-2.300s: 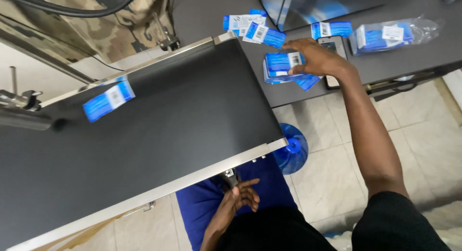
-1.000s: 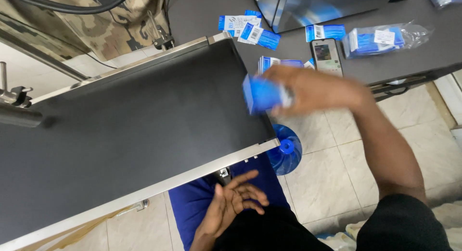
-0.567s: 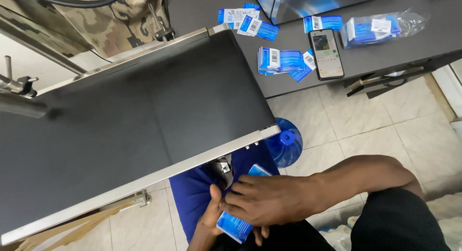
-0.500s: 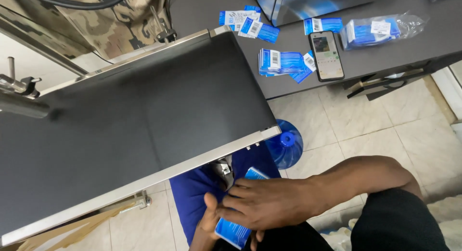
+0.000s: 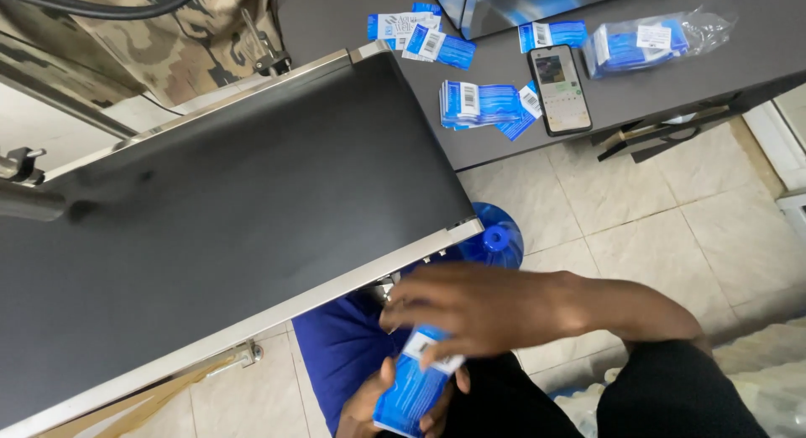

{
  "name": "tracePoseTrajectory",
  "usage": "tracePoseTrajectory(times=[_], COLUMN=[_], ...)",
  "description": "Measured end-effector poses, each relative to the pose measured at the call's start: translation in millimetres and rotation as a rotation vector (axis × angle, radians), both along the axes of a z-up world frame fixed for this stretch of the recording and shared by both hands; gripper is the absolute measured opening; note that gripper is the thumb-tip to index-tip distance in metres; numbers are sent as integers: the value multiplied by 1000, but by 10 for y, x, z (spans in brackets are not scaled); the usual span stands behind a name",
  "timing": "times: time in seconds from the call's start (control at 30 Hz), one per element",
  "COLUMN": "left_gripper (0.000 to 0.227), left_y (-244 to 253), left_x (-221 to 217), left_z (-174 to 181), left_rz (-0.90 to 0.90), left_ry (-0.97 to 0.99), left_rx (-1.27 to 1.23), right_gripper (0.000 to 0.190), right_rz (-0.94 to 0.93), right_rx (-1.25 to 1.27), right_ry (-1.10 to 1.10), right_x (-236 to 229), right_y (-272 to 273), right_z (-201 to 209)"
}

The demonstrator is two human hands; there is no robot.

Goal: The person repeatedly picks up small blue and white packages from a stack on a table and places them onto a moving conveyor belt. The person holds a stack of packages in their left hand while using their right hand to transfer them one by one onto the belt.

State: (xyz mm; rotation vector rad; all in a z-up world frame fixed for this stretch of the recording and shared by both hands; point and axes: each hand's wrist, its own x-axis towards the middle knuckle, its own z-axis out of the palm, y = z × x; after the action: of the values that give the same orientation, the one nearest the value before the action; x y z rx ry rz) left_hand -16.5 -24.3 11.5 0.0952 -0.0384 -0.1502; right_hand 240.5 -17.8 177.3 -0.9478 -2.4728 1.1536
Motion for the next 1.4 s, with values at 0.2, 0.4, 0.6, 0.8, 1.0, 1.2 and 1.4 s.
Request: tracePoseTrajectory(times=[0.2, 0.4, 0.6, 0.8, 1.0, 1.2, 1.4], left_gripper=[86, 104, 99, 81, 76, 76, 80], left_y=[32, 108, 149, 136, 107, 148, 206], left_x=[144, 237, 142, 55, -50, -46, -2], left_z=[291, 201, 140, 159, 204, 163, 182], left_rz=[366, 417, 428, 549, 662, 670, 676], left_ry=[190, 206, 216, 245, 299, 305, 280], left_rx=[261, 336, 293, 302, 255, 218, 186], right_gripper=[35, 22, 16, 9, 20, 17, 21], right_rz=[-343, -573, -404, -828, -1091, -1062, -980], right_rx=[-232, -312, -341, -282, 159, 465, 715], right_ry=[-31, 115, 265, 278, 246, 61, -83], right_x=[160, 291, 462, 882, 1246, 1141, 845], right_y=[121, 408, 894, 1904, 2811, 2961, 2501], right_z=[-152, -226, -238, -615, -1185, -1459, -1064])
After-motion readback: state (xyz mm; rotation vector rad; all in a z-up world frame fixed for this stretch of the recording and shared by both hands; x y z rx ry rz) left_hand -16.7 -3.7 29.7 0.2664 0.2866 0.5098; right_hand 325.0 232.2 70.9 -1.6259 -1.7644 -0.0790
